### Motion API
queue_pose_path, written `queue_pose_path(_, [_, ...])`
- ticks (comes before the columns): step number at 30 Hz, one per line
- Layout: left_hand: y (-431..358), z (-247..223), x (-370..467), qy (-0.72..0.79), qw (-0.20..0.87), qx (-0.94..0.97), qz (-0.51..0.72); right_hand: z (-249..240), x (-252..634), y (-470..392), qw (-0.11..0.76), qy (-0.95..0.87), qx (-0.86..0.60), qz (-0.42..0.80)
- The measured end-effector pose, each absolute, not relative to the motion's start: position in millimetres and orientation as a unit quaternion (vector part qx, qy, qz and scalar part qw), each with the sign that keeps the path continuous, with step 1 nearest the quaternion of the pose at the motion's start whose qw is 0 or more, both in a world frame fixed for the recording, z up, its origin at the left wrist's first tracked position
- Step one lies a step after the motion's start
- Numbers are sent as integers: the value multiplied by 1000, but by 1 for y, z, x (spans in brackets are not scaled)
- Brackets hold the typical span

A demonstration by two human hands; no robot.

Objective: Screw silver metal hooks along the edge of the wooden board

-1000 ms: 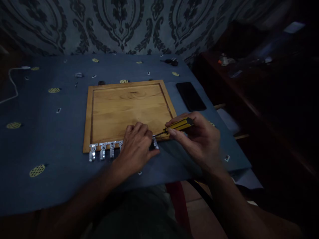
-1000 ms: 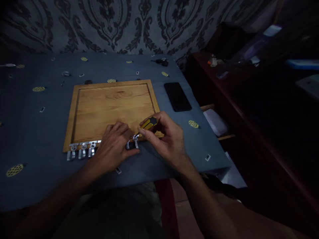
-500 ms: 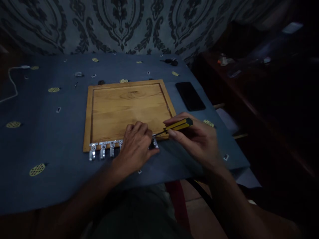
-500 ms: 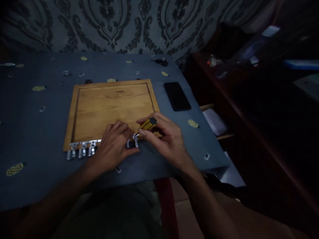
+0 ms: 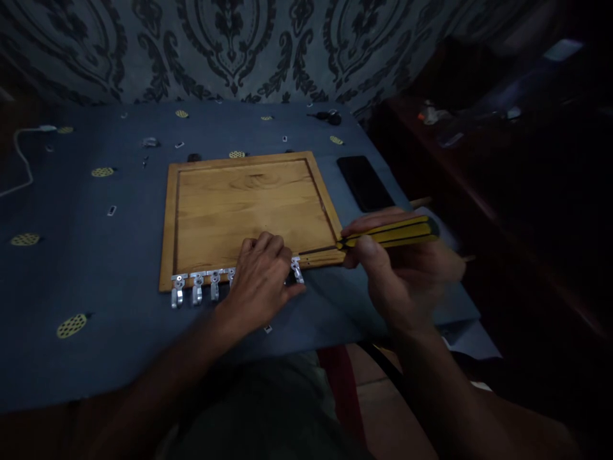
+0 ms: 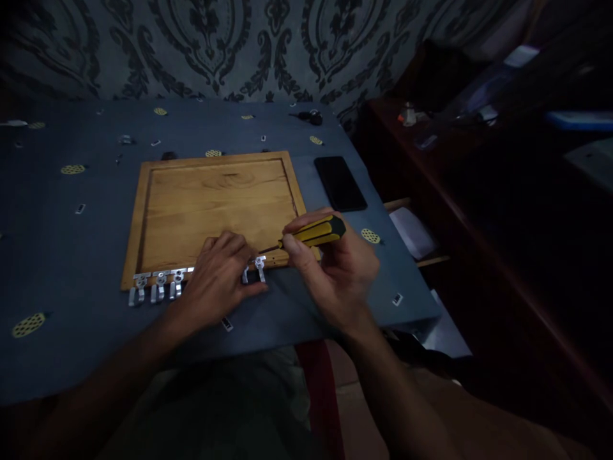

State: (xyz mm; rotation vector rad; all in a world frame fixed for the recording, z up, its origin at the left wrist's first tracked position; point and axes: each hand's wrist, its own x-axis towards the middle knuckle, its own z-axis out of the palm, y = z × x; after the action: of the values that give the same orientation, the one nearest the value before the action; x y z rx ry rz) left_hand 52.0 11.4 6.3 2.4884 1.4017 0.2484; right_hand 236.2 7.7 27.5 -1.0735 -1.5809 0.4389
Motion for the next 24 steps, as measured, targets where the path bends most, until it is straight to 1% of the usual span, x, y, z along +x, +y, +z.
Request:
queue_pose_path(2, [12,7,52,485,134,860,86,26,237,6,555,-660,-467,196])
queue_pose_path(7, [12,9,53,488,146,858,73,18,238,6,519,-676,-481,208])
queue_pose_path(10, [12,10,53,490,156,855,64,16,236,6,515,-682,-476,209])
queue_pose_path(21, [12,8,54,490,132,858,73,12,234,8,500,-681,-475,244])
queue_pose_path(24, [12,8,54,489,142,858,69,12,235,10,493,-702,-460,232])
